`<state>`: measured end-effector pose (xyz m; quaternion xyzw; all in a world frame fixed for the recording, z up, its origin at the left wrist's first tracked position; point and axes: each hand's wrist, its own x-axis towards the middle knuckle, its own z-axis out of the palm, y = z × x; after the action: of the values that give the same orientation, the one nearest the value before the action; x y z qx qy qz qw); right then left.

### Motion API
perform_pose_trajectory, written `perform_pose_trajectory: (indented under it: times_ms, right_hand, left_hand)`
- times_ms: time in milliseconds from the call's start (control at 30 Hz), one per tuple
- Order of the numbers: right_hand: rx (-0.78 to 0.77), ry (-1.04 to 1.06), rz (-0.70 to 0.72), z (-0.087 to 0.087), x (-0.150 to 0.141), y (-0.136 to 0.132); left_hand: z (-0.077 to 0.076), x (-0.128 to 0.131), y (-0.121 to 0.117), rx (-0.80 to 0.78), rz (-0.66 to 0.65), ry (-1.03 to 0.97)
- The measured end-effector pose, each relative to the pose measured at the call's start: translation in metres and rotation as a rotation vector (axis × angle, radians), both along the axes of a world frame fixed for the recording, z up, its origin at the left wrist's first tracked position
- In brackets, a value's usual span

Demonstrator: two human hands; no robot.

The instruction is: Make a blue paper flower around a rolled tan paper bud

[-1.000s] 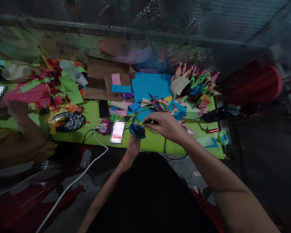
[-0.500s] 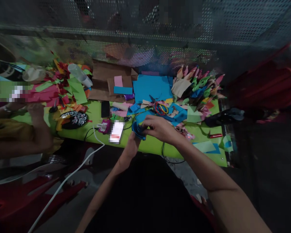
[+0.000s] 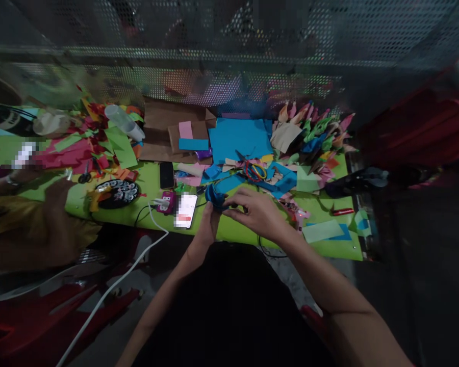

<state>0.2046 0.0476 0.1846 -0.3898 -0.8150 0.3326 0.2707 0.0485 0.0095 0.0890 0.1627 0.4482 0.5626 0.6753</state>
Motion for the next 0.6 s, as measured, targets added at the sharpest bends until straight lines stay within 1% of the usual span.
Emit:
perform_pose_trajectory:
  times_ms: [100, 233, 300, 400, 500, 600]
  right_hand:
    - [-0.015, -0.019, -0.023, -0.002, -0.003, 0.000]
    - [-0.011, -0.065, -0.033, -0.005, -0.002, -0.001]
    - [0.023, -0.105, -0.031, -0.006, -0.002, -0.004]
    - [0.114, -0.203, -0.035, -0.009, 0.000, -0.008]
    - [0.203, -0.272, -0.089, -0.013, 0.002, -0.013]
    - [0.207, -0.221, -0.171, -0.014, 0.003, -0.018]
  left_hand:
    - [-0.001, -0.003, 0.000, 0.058, -0.061, 0.039]
    - [-0.015, -0.008, -0.003, 0.057, -0.141, 0.121]
    - [-0.024, -0.009, -0.005, 0.047, -0.162, 0.168]
    - [-0.034, -0.010, -0.008, 0.025, -0.179, 0.218]
    - [-0.038, -0.008, -0.010, 0.017, -0.215, 0.238]
    - [-0.039, -0.003, -0.010, -0.003, -0.228, 0.188]
